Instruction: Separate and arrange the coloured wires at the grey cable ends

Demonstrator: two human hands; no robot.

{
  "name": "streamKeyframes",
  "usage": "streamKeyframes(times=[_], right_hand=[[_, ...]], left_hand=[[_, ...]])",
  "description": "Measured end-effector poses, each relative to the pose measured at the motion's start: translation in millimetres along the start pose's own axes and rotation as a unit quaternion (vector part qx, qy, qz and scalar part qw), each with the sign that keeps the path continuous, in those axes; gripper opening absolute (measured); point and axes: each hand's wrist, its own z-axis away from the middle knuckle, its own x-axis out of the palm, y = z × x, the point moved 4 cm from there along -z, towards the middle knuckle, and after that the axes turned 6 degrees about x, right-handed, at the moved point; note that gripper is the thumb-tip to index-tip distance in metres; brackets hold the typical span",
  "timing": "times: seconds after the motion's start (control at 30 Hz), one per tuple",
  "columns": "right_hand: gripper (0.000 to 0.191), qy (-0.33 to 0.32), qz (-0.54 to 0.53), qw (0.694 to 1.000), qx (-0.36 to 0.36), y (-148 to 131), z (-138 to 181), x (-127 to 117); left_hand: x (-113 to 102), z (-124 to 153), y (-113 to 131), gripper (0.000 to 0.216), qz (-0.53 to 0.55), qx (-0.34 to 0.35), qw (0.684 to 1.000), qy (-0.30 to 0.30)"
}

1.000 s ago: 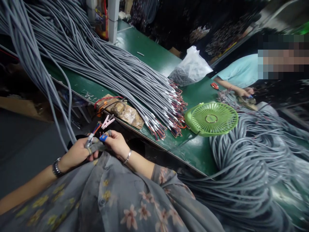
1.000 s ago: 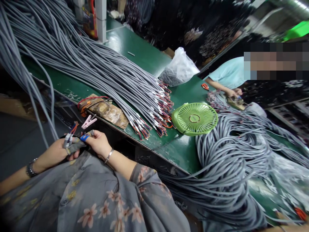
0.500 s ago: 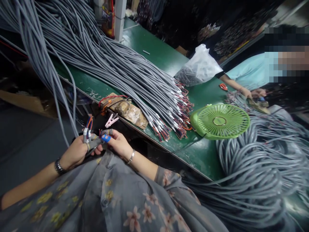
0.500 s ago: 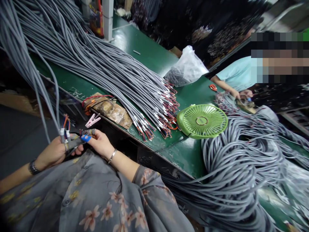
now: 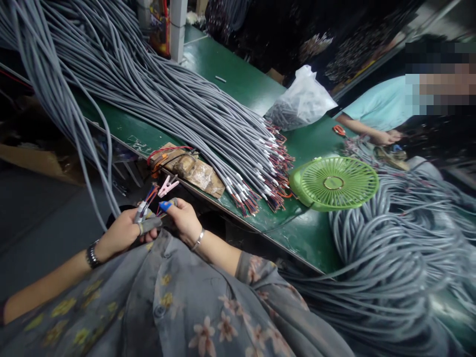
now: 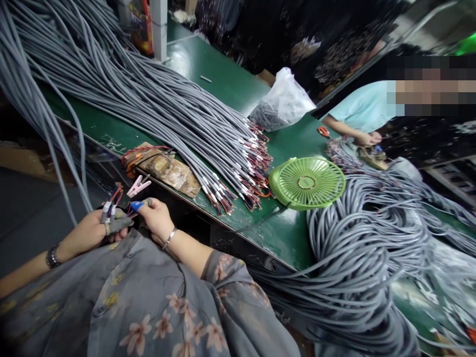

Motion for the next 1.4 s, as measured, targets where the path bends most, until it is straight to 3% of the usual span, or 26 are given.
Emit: streamKeyframes(times=[0.1,0.27,0.37,0.53,0.8,1.03,1.2,1.3,1.4], right_hand=[[0.052,0.018,-0.038,0.999,0.018,3,0,-9],[0.051,-0.142,-0.022,0.99,0.018,3,11,-1],[0.051,-0.174,0.007,0.985,-0.009,-2,14,6],[0.043,-0.163,0.031,0.985,-0.043,-9,11,13],[0.054,-0.114,0.05,0.992,-0.023,-9,10,11],[0.059,-0.056,0.032,0.998,-0.015,-4,12,7],[0.059,-0.039,-0.054,0.998,-0.009,-2,8,-3],[0.058,-0.056,-0.079,0.995,0.002,-2,9,-6],[0.059,-0.112,-0.031,0.993,0.012,-4,13,1]], left_hand=[[-2,2,0,0.026,0.028,0.004,0.999,0.031],[-5,1,-3,0.029,0.065,0.005,0.996,0.061],[-4,0,-6,0.033,0.055,0.009,0.998,0.041],[-3,0,-8,0.035,0.038,0.016,0.999,0.007],[-2,-1,-4,0.033,-0.006,-0.007,0.998,-0.066],[-2,4,-2,0.03,0.093,-0.019,0.995,0.04],[-12,5,-1,0.034,0.165,0.009,0.978,0.127],[-16,6,-1,0.034,0.168,0.007,0.976,0.141],[-14,7,-1,0.033,0.154,0.017,0.981,0.116]])
